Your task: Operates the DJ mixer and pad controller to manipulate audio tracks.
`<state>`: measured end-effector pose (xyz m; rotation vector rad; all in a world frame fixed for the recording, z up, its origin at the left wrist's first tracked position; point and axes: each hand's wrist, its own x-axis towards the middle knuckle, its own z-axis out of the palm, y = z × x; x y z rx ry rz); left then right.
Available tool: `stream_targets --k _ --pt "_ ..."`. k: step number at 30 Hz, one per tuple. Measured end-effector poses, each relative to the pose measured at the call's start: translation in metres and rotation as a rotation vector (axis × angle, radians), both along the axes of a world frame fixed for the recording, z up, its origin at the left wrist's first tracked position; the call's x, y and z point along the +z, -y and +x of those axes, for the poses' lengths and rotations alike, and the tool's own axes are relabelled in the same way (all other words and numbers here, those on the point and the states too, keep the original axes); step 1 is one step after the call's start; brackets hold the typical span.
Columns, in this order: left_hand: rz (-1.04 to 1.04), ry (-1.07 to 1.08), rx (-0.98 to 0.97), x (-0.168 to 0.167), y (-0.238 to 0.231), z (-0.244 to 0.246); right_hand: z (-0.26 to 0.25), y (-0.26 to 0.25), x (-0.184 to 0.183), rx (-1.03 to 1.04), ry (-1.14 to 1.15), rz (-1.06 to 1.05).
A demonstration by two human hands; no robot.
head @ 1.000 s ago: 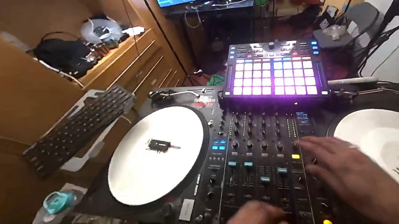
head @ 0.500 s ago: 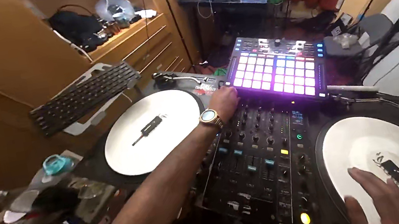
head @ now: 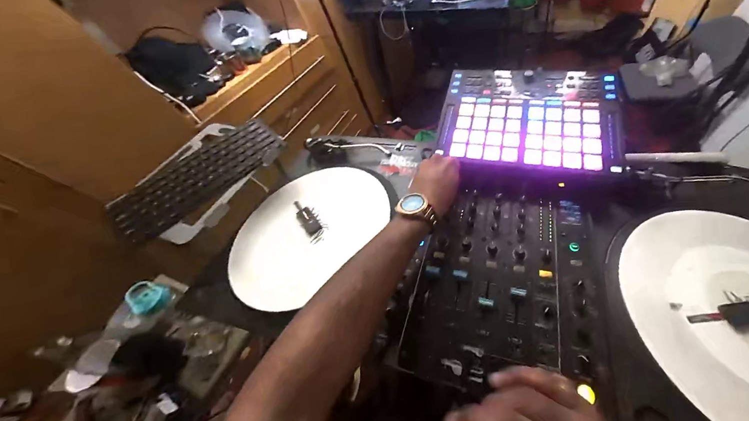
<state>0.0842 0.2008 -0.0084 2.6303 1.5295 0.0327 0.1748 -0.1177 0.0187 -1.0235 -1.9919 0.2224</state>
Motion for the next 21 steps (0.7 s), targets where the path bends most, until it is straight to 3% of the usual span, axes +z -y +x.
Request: stream_targets --k 5,10,21 --pt "-0.035 0.016 0.029 0.008 -0.002 0.002 -0.045 -0.079 -0.034 -0.210 0.428 -0.360" --pt "-0.082 0.033 0.036 0.009 -0.005 0.002 -0.055 -0.142 -0.032 -0.180 0.599 -0.569" --pt "-0.026 0.017 -0.045 0.007 -0.004 0.002 -0.060 -0.150 -0.032 -0.149 0.641 -0.623"
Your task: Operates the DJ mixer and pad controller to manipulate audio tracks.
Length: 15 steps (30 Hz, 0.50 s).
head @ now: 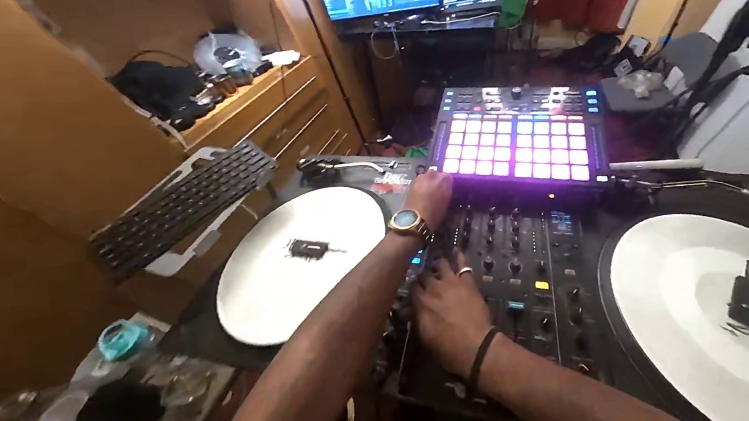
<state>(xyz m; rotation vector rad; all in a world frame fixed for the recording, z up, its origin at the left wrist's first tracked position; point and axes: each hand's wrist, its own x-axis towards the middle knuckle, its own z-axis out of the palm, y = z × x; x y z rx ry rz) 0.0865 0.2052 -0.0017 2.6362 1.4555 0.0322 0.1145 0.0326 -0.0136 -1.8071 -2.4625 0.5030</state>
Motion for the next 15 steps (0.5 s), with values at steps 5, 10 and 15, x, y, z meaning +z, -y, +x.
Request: stream_targets --k 5,10,15 --pt "0.029 0.024 -0.002 -0.007 0.001 -0.005 0.001 -0.007 0.011 0.033 -0.022 -0.070" --pt "0.006 0.103 0.003 0.022 0.017 -0.017 0.014 -0.006 0.028 0.123 -0.039 -0.175" --pt "0.236 0.653 0.027 0.043 0.132 -0.066 0.019 0.005 0.011 0.094 -0.136 -0.106"
